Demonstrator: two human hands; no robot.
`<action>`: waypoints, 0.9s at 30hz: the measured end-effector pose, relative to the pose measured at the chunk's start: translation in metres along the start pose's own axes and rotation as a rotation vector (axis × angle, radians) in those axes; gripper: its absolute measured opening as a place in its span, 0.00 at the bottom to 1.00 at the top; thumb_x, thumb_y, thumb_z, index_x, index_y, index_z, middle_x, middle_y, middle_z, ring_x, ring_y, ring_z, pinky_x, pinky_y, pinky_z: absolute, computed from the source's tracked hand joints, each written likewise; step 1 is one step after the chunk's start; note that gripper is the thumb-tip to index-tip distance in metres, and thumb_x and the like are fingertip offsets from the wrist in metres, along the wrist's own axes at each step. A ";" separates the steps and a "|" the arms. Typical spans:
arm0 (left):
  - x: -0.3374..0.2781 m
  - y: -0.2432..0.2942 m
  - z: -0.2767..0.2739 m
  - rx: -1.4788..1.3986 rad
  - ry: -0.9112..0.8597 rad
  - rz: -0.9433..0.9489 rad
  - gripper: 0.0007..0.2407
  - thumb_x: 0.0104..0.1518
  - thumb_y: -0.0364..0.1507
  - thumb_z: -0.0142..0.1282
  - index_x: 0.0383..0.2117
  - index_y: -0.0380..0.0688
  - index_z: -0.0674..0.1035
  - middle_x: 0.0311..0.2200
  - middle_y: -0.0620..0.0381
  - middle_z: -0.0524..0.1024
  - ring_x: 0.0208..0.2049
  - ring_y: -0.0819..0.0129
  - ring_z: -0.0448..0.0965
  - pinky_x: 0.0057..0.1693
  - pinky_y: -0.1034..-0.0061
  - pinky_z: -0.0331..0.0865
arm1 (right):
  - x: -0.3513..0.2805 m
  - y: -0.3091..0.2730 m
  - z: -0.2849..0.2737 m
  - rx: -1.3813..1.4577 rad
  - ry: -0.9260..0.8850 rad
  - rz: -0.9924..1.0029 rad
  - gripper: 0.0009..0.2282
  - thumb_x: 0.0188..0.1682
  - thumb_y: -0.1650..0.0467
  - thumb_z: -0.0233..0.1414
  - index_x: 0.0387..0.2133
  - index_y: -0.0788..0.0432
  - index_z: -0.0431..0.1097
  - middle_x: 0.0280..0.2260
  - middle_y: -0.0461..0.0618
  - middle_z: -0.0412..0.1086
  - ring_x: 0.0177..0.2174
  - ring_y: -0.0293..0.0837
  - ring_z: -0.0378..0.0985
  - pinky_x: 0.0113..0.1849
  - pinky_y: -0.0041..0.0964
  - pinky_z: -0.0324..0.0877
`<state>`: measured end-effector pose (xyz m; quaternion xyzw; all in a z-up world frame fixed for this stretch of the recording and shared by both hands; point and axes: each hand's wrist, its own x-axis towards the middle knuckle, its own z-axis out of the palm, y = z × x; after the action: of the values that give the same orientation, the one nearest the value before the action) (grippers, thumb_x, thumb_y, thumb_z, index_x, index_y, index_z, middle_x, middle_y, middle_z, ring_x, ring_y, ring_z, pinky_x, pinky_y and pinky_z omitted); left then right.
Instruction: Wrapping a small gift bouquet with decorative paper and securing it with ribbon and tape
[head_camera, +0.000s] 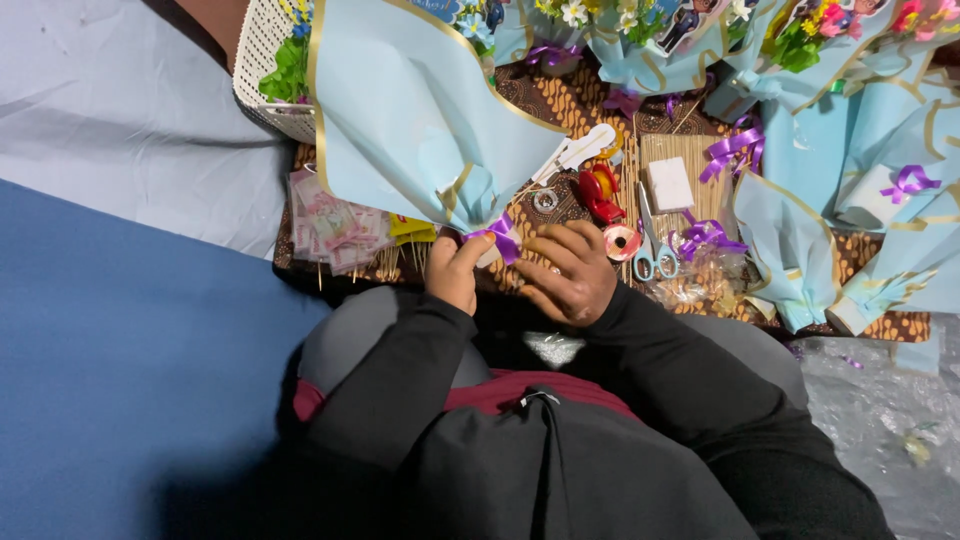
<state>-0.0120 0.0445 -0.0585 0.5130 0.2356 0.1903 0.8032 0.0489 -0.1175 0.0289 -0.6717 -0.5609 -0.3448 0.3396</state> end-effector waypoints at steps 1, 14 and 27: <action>-0.001 0.000 0.001 0.000 0.001 -0.001 0.22 0.45 0.25 0.60 0.48 0.32 0.69 0.44 0.50 0.69 0.48 0.68 0.63 0.57 0.64 0.57 | -0.004 0.001 0.002 0.001 -0.001 0.001 0.10 0.46 0.63 0.49 0.33 0.54 0.73 0.40 0.51 0.69 0.42 0.54 0.71 0.44 0.52 0.61; -0.019 0.022 0.013 0.116 -0.068 0.041 0.12 0.42 0.26 0.63 0.29 0.30 0.77 0.26 0.56 0.72 0.33 0.74 0.68 0.45 0.70 0.68 | -0.028 -0.002 0.022 0.494 -0.220 0.919 0.17 0.44 0.64 0.55 0.42 0.61 0.64 0.37 0.60 0.66 0.40 0.59 0.70 0.43 0.52 0.63; -0.015 0.045 0.019 0.017 -0.084 0.058 0.12 0.41 0.24 0.60 0.32 0.34 0.76 0.26 0.55 0.73 0.27 0.73 0.72 0.37 0.72 0.72 | -0.028 0.003 0.021 0.763 -0.249 1.225 0.18 0.43 0.60 0.55 0.44 0.52 0.65 0.40 0.59 0.69 0.42 0.57 0.71 0.45 0.49 0.64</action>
<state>-0.0163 0.0403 -0.0073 0.5340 0.1886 0.1896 0.8020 0.0494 -0.1150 -0.0060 -0.7339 -0.2003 0.2051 0.6158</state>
